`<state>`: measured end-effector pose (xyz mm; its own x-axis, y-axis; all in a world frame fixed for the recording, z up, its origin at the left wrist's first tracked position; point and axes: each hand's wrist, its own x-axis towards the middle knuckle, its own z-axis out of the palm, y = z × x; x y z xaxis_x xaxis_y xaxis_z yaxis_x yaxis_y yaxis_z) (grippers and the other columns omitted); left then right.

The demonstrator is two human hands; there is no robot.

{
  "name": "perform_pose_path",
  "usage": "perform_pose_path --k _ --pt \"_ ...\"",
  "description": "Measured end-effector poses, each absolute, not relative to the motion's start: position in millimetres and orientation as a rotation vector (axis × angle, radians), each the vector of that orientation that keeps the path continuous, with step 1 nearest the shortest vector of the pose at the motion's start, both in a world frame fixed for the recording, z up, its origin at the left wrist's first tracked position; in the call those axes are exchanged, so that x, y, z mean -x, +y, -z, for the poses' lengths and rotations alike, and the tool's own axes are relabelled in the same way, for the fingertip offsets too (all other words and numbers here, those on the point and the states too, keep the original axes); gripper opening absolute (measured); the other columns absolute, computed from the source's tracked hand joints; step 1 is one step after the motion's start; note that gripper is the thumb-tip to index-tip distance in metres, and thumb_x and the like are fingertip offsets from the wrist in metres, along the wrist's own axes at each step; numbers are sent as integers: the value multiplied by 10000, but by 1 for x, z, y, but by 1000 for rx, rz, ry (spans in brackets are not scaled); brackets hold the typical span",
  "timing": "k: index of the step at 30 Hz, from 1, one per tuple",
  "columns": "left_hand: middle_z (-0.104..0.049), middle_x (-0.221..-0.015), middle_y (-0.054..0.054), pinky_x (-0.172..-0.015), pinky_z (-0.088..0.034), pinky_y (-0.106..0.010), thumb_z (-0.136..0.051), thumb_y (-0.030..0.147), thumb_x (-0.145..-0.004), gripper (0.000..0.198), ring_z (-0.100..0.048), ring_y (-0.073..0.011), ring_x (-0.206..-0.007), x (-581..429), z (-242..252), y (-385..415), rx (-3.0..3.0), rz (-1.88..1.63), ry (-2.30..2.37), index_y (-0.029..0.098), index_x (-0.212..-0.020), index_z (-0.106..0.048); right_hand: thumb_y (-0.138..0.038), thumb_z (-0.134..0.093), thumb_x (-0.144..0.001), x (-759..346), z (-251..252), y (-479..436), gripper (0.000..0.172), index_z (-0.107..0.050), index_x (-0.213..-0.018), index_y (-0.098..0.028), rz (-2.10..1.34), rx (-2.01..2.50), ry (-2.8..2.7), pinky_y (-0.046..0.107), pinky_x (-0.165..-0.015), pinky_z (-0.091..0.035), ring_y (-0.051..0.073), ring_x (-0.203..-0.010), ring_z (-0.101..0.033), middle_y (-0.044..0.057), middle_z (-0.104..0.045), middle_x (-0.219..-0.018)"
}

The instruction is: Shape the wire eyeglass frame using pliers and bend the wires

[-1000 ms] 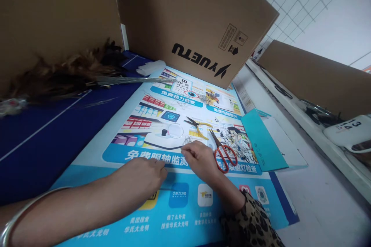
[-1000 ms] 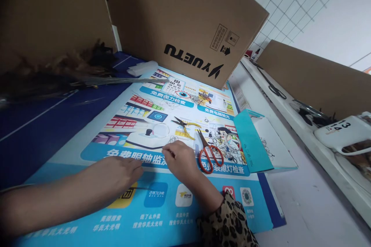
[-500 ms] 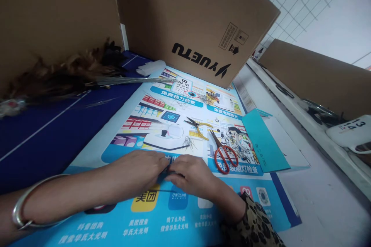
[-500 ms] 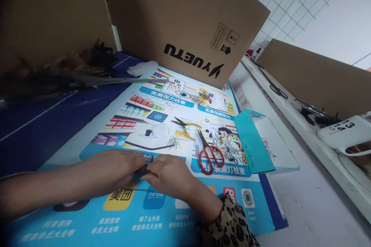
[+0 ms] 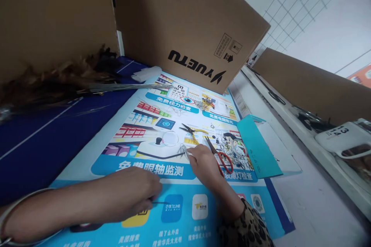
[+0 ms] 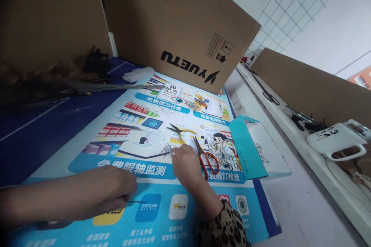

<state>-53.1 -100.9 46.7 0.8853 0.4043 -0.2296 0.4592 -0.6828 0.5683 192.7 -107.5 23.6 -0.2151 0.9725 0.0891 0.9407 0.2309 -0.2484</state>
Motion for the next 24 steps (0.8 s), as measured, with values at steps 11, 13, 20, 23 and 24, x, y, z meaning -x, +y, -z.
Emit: perform_pose_path --k 11,13,20,23,24 --pt "-703 -968 -47 -688 -408 -304 -537 189 -889 194 -661 -252 -859 52 -33 -81 -2374 -35 711 267 -982 -688 -198 -625 -887 -201 -17 -109 178 -721 -1037 -198 -434 1699 -2202 308 -832 -482 223 -951 -620 84 -685 -984" --pt "-707 -918 -33 -656 -402 -294 -576 174 -867 154 -665 -241 -829 51 -38 -82 -2368 20 623 263 -902 -697 -203 -608 -903 -201 -15 -112 183 -725 -1044 -199 -446 1636 -2242 317 -850 -475 222 -955 -618 83 -687 -977" --pt "-700 -799 -8 -613 -399 -255 -543 128 -889 181 -656 -192 -723 50 -34 -72 -2343 -124 448 227 -810 -671 -249 -600 -920 -201 -5 -118 164 -724 -1013 -198 -504 1421 -2260 313 -800 -470 197 -865 -620 61 -691 -909" --pt "-689 -804 -14 -603 -389 -265 -480 144 -929 216 -643 -191 -698 50 -22 -66 -2394 -202 519 228 -853 -663 -240 -547 -948 -201 -7 -119 207 -714 -1063 -199 -470 1385 -2276 316 -776 -461 193 -849 -601 64 -674 -905" --pt "-682 -797 -14 -600 -385 -271 -466 145 -938 226 -636 -192 -689 49 -19 -64 -2421 -197 543 230 -853 -658 -243 -546 -946 -200 -9 -119 223 -704 -1100 -208 -452 1376 -2320 325 -769 -455 199 -851 -590 66 -665 -910"
